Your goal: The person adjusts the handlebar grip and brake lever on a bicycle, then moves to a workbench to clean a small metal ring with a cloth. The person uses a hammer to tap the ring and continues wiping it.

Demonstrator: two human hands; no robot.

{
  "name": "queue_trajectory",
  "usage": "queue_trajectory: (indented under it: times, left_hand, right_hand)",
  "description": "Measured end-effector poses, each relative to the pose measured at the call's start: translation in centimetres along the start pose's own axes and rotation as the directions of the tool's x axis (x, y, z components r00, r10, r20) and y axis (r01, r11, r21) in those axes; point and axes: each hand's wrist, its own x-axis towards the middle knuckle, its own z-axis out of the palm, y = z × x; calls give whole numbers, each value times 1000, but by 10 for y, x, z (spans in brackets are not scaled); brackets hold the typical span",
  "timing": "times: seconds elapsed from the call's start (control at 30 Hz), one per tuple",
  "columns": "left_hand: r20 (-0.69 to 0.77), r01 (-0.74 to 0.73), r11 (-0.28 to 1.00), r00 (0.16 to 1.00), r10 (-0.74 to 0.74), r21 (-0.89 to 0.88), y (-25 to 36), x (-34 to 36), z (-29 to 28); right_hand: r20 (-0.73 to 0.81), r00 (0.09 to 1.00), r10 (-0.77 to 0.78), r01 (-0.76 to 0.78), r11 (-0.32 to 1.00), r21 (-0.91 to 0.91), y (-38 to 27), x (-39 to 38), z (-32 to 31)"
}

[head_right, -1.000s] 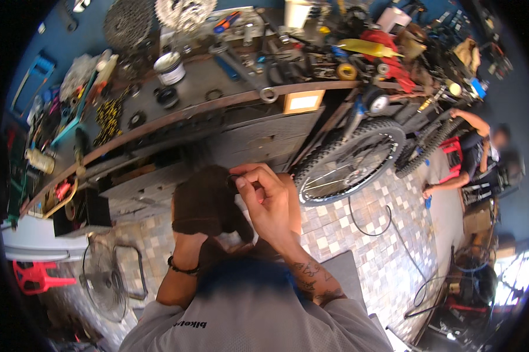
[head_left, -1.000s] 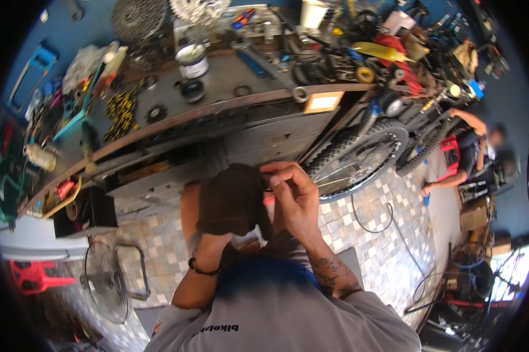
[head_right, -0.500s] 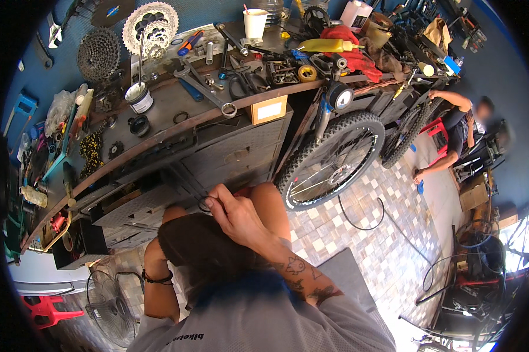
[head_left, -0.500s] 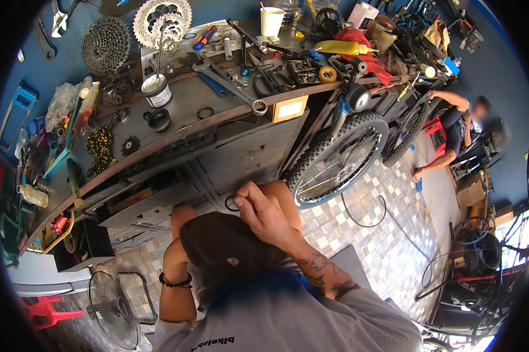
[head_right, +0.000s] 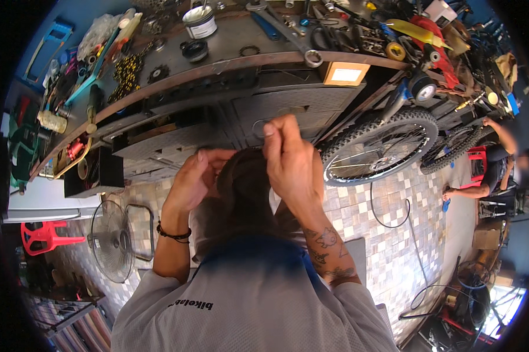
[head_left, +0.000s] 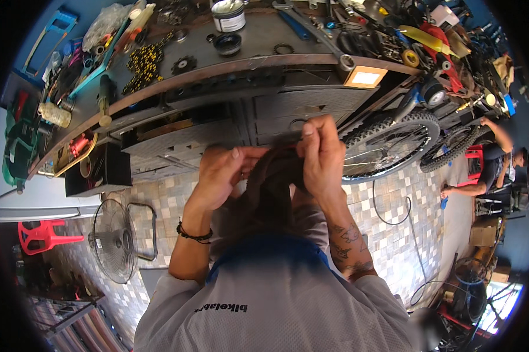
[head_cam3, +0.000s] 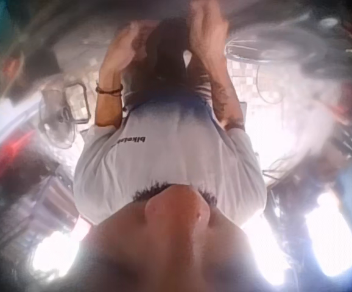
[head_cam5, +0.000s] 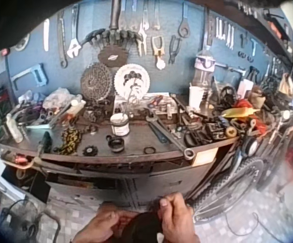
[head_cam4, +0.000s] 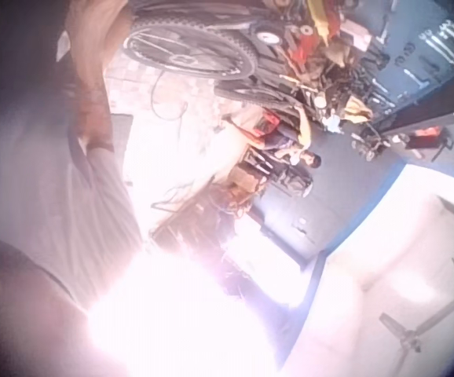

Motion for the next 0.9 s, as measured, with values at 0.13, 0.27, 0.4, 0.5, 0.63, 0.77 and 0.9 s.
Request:
queue_trajectory:
  times: [0.13,0.27,0.4,0.5,0.63,0.77,0.9]
  left_hand:
    - [-95,-214,889,957,274,406,-4,1,18]
    - [-78,-536,725,779,622,432,-6,20,30]
    - [-75,-666,729,728,681,156,-3,27,44]
    - [-158,-599,786,771,617,150,3,23,50]
    - [-78,-563,635,713,697,529,12,23,52]
    - [101,-697,313,484,869,646,18,30,53]
    - [169,-717,207,416,894,665,22,29,52]
  right_hand:
    - [-33,999,-22,22,999,23,-1,1,2]
    - [-114,992,-49,67,985,159,-3,0,3]
    - [-114,993,-24,41,987,153,-8,-1,4]
    - [-160,986,-53,89,970,228,-12,0,8]
    - [-131,991,-36,80,936,344,-17,-1,5]
    - [-127,983,-136,162,961,225,-23,-1,0]
    - [-54,990,-130,137,977,162,-31,-2,-6]
